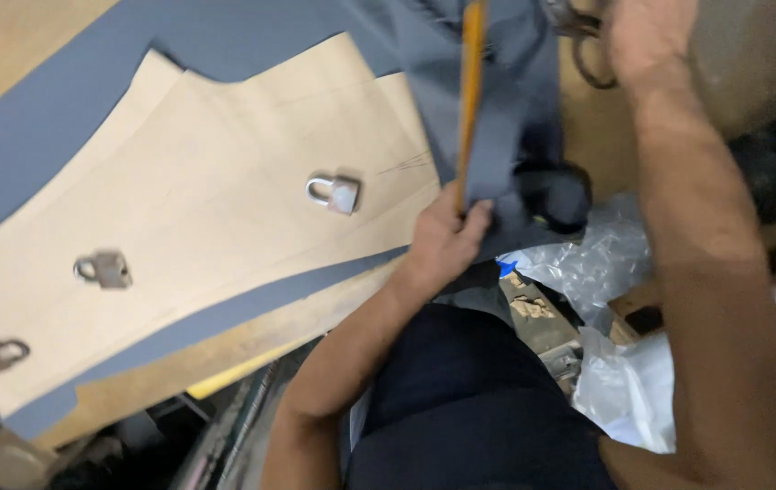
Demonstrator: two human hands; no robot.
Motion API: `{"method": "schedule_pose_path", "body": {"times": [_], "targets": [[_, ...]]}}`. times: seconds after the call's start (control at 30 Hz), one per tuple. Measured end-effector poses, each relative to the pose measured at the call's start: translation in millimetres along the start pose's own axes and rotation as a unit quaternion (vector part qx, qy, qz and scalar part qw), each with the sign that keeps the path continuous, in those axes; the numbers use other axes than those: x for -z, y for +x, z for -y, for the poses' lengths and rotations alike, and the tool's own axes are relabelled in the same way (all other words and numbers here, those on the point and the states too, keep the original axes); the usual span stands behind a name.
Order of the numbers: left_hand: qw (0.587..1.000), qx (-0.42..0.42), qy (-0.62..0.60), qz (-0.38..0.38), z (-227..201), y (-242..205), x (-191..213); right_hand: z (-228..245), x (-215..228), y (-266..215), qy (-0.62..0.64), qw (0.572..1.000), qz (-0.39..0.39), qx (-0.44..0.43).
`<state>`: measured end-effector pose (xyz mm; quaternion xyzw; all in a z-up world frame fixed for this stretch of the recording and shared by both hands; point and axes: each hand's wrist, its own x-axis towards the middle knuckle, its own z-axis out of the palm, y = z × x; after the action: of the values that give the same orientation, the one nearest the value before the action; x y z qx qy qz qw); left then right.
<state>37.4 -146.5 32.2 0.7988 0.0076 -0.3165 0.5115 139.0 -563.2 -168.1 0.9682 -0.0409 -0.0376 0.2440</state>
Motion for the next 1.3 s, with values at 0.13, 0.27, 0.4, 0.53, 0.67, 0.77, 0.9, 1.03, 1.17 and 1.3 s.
{"method": "schedule_pose_path", "body": {"times": [0.13, 0.27, 0.4, 0.53, 0.67, 0.77, 0.9, 1.03, 1.17, 1.3], "targets": [[0.999, -0.026, 0.012, 0.040, -24.2, 25.2, -30.6, -8.7, -69.7, 6.4, -0.080, 0.996, -0.042, 0.024], [0.979, -0.075, 0.013, 0.190, -53.3, 52.8, -49.5, -43.0, -105.6, -8.8, 0.302, 0.928, -0.052, -0.214], [0.977, -0.172, 0.007, 0.124, -24.5, 30.2, -45.5, -92.4, -89.9, -30.0, 0.109, 0.987, 0.015, -0.120], [0.998, -0.035, -0.055, -0.010, 18.4, 6.3, 4.0, -98.4, -16.0, -34.0, 0.301, 0.937, 0.170, -0.060], [0.988, 0.090, -0.063, -0.110, 58.7, -6.2, 31.0, 23.6, 149.8, -54.2, 0.523, 0.780, 0.342, 0.033], [0.988, 0.115, -0.052, -0.088, 48.7, 0.7, 38.7, 104.9, 259.8, -43.7, 0.638, 0.626, 0.436, 0.101], [0.992, 0.099, -0.008, -0.080, 59.9, 23.5, 25.1, 123.2, 258.8, -49.3, 0.576, 0.766, 0.267, 0.097], [0.994, 0.085, -0.012, -0.065, 53.4, 28.8, 21.7, 98.7, 201.9, -28.3, 0.488, 0.867, 0.026, 0.096], [0.995, 0.082, -0.026, -0.051, 43.8, 32.2, 22.1, 92.9, 161.2, -8.0, 0.336, 0.931, -0.054, 0.132], [0.995, 0.080, -0.027, -0.058, 42.4, 36.1, 13.8, 56.4, 165.7, -8.6, 0.354, 0.917, -0.111, 0.146]]}}
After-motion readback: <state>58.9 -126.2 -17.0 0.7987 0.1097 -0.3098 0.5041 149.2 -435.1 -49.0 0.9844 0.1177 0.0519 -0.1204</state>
